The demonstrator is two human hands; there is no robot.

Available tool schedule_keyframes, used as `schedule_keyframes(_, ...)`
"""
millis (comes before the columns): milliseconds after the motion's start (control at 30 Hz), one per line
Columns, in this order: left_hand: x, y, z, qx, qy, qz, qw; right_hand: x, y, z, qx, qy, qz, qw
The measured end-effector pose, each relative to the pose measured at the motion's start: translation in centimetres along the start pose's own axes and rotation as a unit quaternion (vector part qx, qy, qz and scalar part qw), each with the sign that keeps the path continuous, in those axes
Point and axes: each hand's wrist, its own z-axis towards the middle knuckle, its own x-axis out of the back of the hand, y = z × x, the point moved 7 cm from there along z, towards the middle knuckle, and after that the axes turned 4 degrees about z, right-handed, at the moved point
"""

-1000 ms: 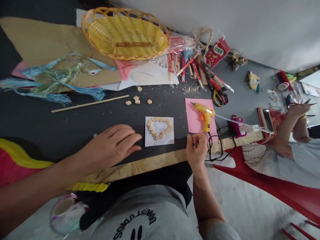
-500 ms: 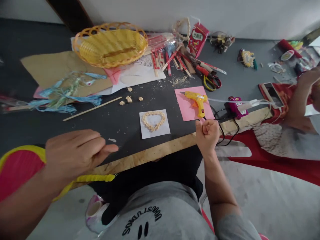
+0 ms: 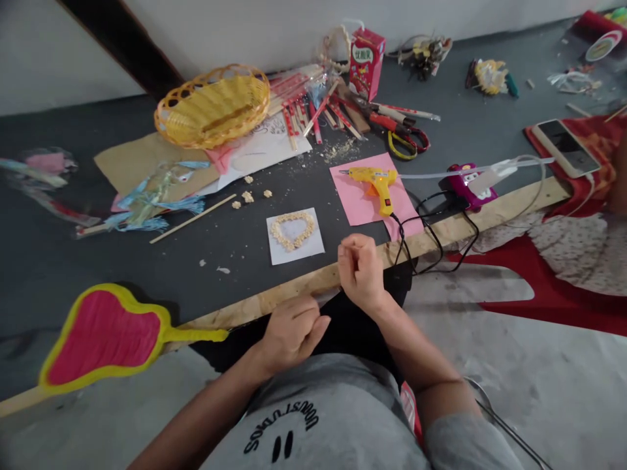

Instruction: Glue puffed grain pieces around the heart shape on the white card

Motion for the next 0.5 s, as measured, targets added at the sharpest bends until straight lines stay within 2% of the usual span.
schedule_keyframes(100,-2.4,0.2,0.5,-0.009,-0.019,0.000,1.000,-0.5,0.9,1.1,0.030,-0.096,-0.073,0.992)
schedule_keyframes(200,-3.1,0.7,0.6,-0.039,-0.037,-0.013,0.998,-1.7,1.7,2.5,0.076,-0.207,-0.153,0.963)
schedule_keyframes(333,-2.3,0.8,0.4,-0.069,-0.029,0.021,0.997,-3.9,2.5,4.4,0.096,-0.281,-0.205,0.933)
schedule_keyframes(433,-0.8,-0.2,0.3,-0.039,0.011,0.077,0.996,-5.6,2.7,5.5,0.097,-0.318,-0.256,0.908)
schedule_keyframes(500,-0.2,-1.3,0.1,-0.012,0.017,0.133,0.991,-6.4,2.6,6.0,0.093,-0.341,-0.283,0.892)
